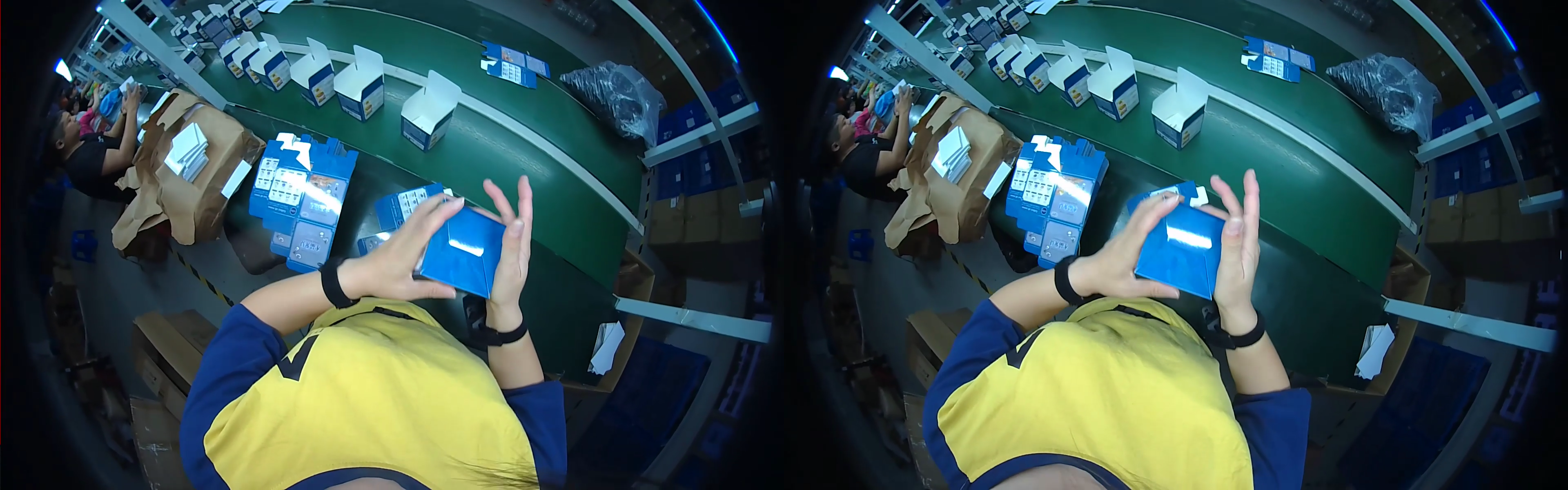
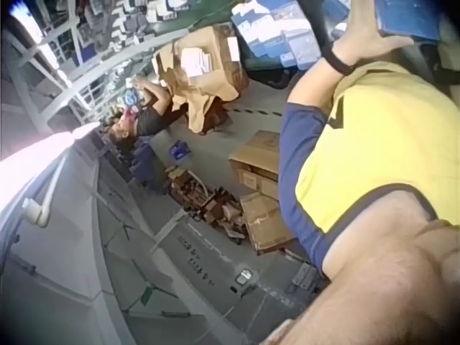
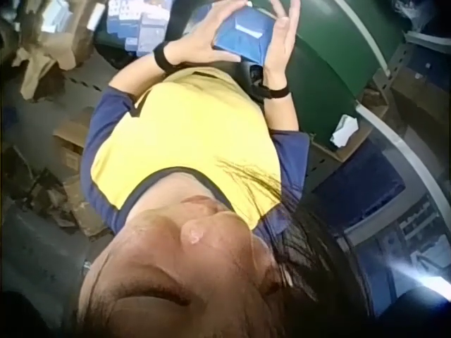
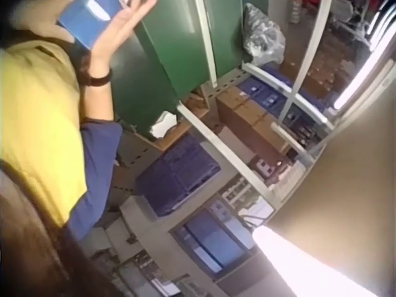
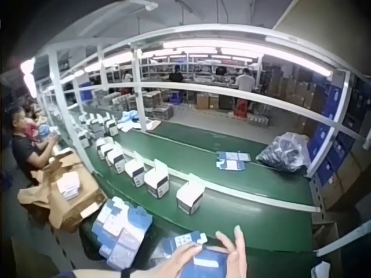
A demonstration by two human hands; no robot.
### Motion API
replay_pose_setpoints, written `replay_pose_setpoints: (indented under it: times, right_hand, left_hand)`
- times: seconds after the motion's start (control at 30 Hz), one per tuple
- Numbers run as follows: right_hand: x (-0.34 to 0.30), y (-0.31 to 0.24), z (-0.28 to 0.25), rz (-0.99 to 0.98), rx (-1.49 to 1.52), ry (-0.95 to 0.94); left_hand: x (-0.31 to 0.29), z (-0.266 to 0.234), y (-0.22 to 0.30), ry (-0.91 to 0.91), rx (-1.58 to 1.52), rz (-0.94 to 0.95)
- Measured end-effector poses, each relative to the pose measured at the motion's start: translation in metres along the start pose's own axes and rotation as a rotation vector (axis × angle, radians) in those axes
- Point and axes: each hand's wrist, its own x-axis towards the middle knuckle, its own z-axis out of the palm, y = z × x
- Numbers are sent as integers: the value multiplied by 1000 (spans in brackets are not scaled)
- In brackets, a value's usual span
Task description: Folding and assembling blue and white cardboard product boxes at a factory workstation.
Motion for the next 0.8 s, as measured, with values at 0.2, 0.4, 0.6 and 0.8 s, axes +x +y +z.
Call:
replay_pose_setpoints:
  times: [0.2,0.4,0.6,0.8]
  right_hand:
    - [23,9,-26,649,587,-443]
    - [58,45,-21,706,570,-466]
    - [148,152,-44,141,-35,34]
    - [166,240,-50,151,-616,119]
  left_hand:
    - [18,-40,-29,-63,522,529]
    - [4,-67,-46,-101,776,433]
    - [-64,-137,-90,244,1017,-764]
    - [-69,-127,-77,-18,1073,-1125]
